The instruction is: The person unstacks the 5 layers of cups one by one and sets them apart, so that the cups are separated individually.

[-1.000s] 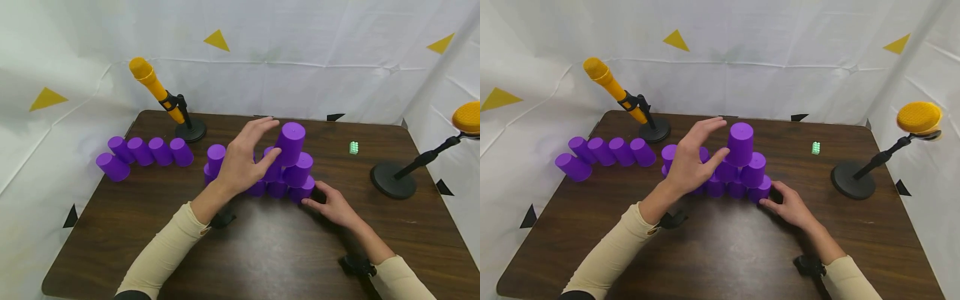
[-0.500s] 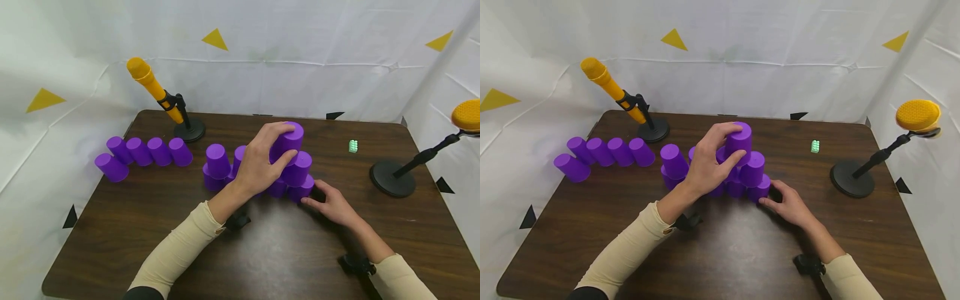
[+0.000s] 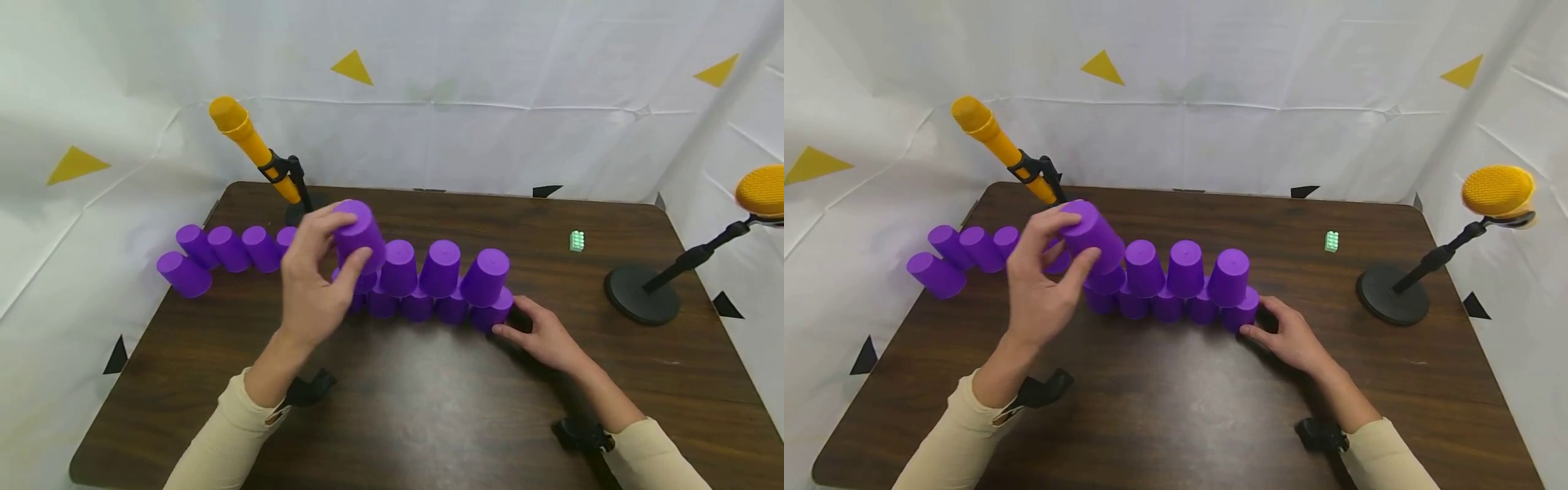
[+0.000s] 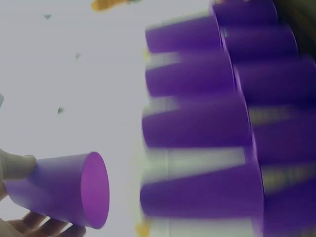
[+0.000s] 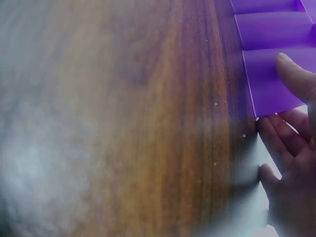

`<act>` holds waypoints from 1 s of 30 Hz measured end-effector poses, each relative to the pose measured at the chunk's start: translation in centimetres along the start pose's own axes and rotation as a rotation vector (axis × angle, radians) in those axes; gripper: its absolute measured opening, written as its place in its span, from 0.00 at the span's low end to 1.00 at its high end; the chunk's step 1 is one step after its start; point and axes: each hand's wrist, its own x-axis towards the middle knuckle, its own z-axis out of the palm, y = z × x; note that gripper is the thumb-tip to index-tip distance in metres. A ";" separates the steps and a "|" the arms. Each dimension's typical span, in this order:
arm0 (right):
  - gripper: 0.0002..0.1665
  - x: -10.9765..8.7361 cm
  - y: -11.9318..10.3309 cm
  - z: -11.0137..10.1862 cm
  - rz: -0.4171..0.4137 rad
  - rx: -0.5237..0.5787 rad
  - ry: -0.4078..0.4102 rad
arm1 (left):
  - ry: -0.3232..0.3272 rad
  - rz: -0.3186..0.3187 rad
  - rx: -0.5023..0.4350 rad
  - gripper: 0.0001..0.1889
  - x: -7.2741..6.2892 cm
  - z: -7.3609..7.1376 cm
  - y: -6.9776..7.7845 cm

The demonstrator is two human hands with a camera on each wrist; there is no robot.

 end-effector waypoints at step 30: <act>0.32 0.0 0.0 0.0 -0.007 -0.003 -0.006 | 0.171 -0.684 0.857 0.20 -8.0 -17.9 -16.2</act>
